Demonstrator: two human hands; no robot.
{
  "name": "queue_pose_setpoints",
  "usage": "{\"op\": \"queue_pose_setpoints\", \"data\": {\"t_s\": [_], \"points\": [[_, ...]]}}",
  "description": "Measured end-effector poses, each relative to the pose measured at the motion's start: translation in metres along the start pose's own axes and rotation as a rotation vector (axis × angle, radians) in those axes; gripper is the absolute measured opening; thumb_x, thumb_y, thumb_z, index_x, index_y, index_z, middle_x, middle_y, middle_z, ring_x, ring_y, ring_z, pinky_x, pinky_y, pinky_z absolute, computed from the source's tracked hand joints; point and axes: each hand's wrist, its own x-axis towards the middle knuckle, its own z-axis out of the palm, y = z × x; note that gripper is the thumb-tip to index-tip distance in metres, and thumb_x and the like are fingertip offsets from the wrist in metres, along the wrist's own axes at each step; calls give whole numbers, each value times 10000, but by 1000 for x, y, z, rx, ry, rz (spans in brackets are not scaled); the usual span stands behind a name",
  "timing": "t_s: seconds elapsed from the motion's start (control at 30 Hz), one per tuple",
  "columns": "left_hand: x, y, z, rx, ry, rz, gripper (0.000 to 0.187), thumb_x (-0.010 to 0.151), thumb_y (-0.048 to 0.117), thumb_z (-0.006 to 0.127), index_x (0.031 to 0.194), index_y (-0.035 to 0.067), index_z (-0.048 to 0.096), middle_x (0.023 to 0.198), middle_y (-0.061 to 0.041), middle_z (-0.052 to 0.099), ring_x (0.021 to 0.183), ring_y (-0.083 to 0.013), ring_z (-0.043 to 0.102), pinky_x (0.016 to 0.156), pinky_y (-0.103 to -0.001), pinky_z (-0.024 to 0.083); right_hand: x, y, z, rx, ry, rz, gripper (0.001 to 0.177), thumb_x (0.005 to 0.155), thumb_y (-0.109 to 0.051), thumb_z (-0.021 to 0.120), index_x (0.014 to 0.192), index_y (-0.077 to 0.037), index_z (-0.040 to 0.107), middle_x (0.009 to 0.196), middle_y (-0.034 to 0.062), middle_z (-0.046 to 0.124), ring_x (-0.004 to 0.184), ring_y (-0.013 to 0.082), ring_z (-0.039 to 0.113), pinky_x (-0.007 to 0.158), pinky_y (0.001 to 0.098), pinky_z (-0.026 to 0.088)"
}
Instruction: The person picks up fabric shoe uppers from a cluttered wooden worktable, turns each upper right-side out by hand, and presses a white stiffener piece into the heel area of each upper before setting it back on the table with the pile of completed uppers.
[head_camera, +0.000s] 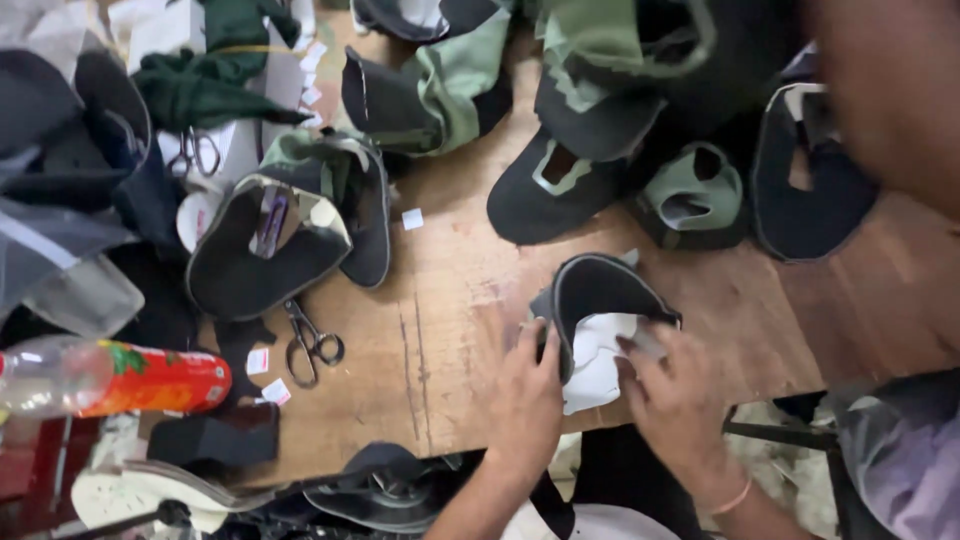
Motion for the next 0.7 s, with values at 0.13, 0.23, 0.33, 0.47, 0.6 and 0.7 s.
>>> {"op": "queue_pose_setpoints", "data": {"t_s": [0.13, 0.23, 0.33, 0.47, 0.6, 0.7], "points": [[-3, 1, 0, -41, -60, 14, 537, 818, -61, 579, 1353, -19, 599, 1378, -209, 580, 1203, -402, 592, 975, -450, 502, -11, 6, 28, 221, -134, -131, 254, 897, -184, 674, 1136, -102, 704, 1246, 81, 647, 1198, 317, 628, 995, 447, 512], [-18, -2, 12, -4, 10, 67, 587, 808, -56, 571, 1394, -17, 567, 1415, -232, 561, 1218, -405, 596, 996, -451, 501, -17, 8, 43, -14, -240, -88, 462, 802, -281, 707, 1194, -39, 688, 1236, 178, 634, 1068, 403, 591, 889, 487, 477], [-47, -4, 17, 100, 66, 141, 675, 755, -23, 582, 1428, 6, 530, 1438, -248, 529, 1226, -452, 588, 983, -449, 498, -34, 16, 47, -94, -503, -88, 520, 855, -287, 662, 1345, -114, 641, 1259, 154, 612, 1127, 375, 589, 946, 495, 472], [-73, -13, 20, -17, -160, 113, 727, 819, 8, 609, 1532, 83, 487, 1490, -226, 498, 1134, -410, 604, 914, -437, 511, -45, 24, 46, 202, -295, -255, 540, 870, -230, 596, 1401, -130, 594, 1493, 107, 556, 1312, 293, 556, 1011, 467, 453], [-54, -2, -24, -228, -282, 191, 770, 830, 264, 699, 1533, 57, 462, 1464, -249, 489, 1189, -437, 572, 966, -483, 495, -43, 22, 46, 50, -423, -374, 585, 859, -224, 579, 1404, -23, 517, 1484, 137, 530, 1414, 366, 484, 977, 490, 434], [-40, -9, -31, -308, -215, 291, 761, 858, 487, 769, 1463, 97, 520, 1412, -207, 543, 1256, -436, 559, 1025, -529, 455, -65, 32, 72, 377, -361, -143, 576, 931, -252, 581, 1466, -51, 509, 1545, 217, 433, 1436, 388, 407, 1101, 471, 396]]}}
